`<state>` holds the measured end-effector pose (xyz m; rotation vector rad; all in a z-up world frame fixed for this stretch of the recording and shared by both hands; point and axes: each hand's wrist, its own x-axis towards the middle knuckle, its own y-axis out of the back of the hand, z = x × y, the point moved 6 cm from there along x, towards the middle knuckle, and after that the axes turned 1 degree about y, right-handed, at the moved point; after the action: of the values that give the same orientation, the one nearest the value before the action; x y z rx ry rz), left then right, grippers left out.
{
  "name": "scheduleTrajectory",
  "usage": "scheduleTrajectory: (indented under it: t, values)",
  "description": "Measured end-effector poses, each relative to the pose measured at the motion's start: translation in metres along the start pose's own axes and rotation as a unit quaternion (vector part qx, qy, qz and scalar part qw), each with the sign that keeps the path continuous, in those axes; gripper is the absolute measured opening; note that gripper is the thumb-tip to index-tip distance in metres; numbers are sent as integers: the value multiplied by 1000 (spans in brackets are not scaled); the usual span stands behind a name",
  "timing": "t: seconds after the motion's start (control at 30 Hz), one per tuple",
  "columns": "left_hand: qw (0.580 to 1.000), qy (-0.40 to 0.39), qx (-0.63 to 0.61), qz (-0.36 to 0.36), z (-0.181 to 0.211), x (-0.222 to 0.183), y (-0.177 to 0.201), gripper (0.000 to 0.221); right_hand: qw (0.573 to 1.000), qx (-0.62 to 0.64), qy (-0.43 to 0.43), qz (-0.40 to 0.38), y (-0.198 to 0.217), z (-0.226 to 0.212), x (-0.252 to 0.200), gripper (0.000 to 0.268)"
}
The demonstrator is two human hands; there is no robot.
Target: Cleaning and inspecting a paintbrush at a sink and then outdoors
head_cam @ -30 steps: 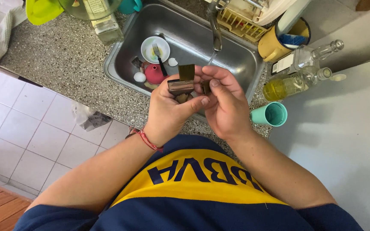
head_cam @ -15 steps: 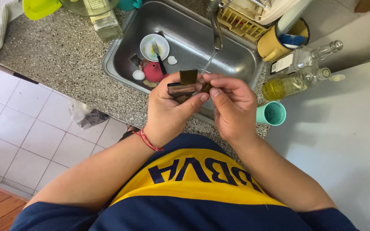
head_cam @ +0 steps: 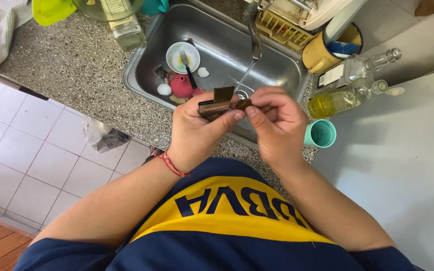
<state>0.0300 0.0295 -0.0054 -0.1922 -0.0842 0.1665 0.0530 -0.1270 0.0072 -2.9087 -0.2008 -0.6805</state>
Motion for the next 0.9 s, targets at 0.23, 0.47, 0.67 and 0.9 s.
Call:
scheduleTrajectory:
  t: [0.23,0.47,0.67,0.9]
  values:
    - [999,26,20,-31,-10,3,5,20,995,-79,-2,-55,-14,-10,-3,12]
    - [995,85,18,-44,-48,8,17,14,993,-42,-93,-54,-12,26,-20,16]
    - [986,159,40,-15,-80,15,48,15,969,-67,-212,-112,-19,50,-2,28]
    - [967,244,-40,59,-103,19,103,11,814,-495,-214,-217,17,173,129,78]
